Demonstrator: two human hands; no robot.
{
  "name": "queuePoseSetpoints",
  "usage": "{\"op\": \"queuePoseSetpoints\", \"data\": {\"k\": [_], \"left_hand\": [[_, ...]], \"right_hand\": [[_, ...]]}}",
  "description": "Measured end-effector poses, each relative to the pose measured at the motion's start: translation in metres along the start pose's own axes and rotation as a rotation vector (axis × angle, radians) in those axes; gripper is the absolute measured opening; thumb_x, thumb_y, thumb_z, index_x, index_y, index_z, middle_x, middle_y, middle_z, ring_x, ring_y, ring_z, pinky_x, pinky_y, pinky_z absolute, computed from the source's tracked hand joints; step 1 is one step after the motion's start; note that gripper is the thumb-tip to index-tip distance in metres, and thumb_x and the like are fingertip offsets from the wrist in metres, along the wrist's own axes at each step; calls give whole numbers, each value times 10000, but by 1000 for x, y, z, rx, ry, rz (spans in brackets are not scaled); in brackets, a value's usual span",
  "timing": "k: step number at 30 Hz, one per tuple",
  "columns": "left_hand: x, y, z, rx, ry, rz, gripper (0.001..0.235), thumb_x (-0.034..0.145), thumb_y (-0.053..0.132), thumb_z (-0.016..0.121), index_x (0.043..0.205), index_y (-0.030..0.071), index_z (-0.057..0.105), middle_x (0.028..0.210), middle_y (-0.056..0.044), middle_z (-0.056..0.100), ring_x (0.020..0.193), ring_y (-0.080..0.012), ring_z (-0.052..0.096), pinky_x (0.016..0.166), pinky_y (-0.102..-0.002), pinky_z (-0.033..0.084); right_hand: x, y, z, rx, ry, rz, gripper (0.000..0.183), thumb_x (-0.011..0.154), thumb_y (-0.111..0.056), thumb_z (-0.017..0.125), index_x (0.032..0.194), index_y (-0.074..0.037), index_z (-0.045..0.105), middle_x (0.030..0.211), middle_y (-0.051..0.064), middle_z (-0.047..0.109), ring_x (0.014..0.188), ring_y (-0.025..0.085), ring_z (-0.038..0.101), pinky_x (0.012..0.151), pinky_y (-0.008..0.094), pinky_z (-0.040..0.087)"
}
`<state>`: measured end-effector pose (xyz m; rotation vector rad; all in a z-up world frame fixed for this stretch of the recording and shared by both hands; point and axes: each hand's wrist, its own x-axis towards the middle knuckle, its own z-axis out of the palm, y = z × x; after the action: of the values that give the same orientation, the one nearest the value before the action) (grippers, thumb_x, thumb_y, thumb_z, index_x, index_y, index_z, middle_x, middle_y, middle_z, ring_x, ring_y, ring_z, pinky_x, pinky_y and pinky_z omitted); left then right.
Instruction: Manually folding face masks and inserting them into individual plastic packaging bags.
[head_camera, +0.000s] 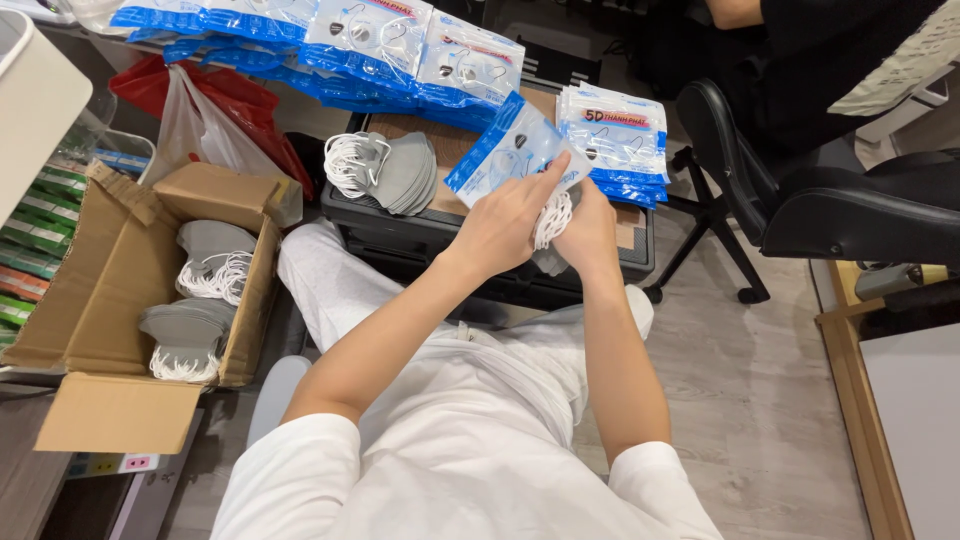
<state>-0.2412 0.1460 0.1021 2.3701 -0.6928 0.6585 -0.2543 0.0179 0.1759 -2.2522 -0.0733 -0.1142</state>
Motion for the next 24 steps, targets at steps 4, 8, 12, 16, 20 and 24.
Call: {"op": "queuePoseSetpoints", "data": {"k": [4, 8, 12, 16, 20, 24], "left_hand": [[-1, -2, 9, -35, -17, 4, 924, 828, -78, 624, 1647, 152, 264, 1264, -164, 642, 1048, -365, 691, 846, -446, 619], [-1, 9, 4, -7, -26, 36, 744, 838, -11, 625, 1545, 119, 430, 1235, -163, 666, 1040, -327, 700, 854, -397, 620], [-6, 18, 20, 30, 59, 83, 606, 823, -19, 630, 1419, 54, 551, 1225, -233, 642, 1043, -368, 682, 872, -393, 610], [-6, 15, 31, 79, 89, 98, 572, 835, -18, 620, 1400, 40, 559, 1232, -257, 624, 1049, -368, 674, 905, -389, 601], [-1, -4, 29, 71, 111, 73, 462, 854, 0, 574, 1314, -26, 604, 1200, -280, 631, 1055, -389, 677, 920, -393, 585], [-8, -14, 58, 24, 101, 56, 440, 840, 4, 570, 1276, -4, 628, 1169, -270, 645, 1013, -381, 683, 904, -408, 582]], "right_hand": [[27, 54, 14, -31, 58, 11, 349, 845, -372, 748, 1104, -140, 711, 1013, 92, 741, 1075, 389, 673, 948, 503, 534], [33, 54, 19, 33, 77, 57, 303, 831, -292, 715, 1032, -66, 735, 911, 136, 749, 1005, 383, 707, 838, 460, 553], [36, 52, 25, 99, 86, 80, 290, 829, -232, 704, 1000, -1, 746, 858, 181, 750, 967, 383, 725, 798, 415, 572], [32, 54, 29, 158, 64, 87, 291, 834, -235, 701, 1002, -1, 741, 860, 181, 749, 962, 379, 728, 797, 415, 576], [28, 66, 18, 244, 25, 103, 294, 840, -240, 695, 1004, 0, 735, 862, 181, 747, 954, 373, 731, 794, 414, 581], [28, 69, 18, 331, -11, 114, 296, 847, -245, 690, 1007, 1, 728, 864, 181, 746, 946, 367, 735, 792, 413, 587]]}}
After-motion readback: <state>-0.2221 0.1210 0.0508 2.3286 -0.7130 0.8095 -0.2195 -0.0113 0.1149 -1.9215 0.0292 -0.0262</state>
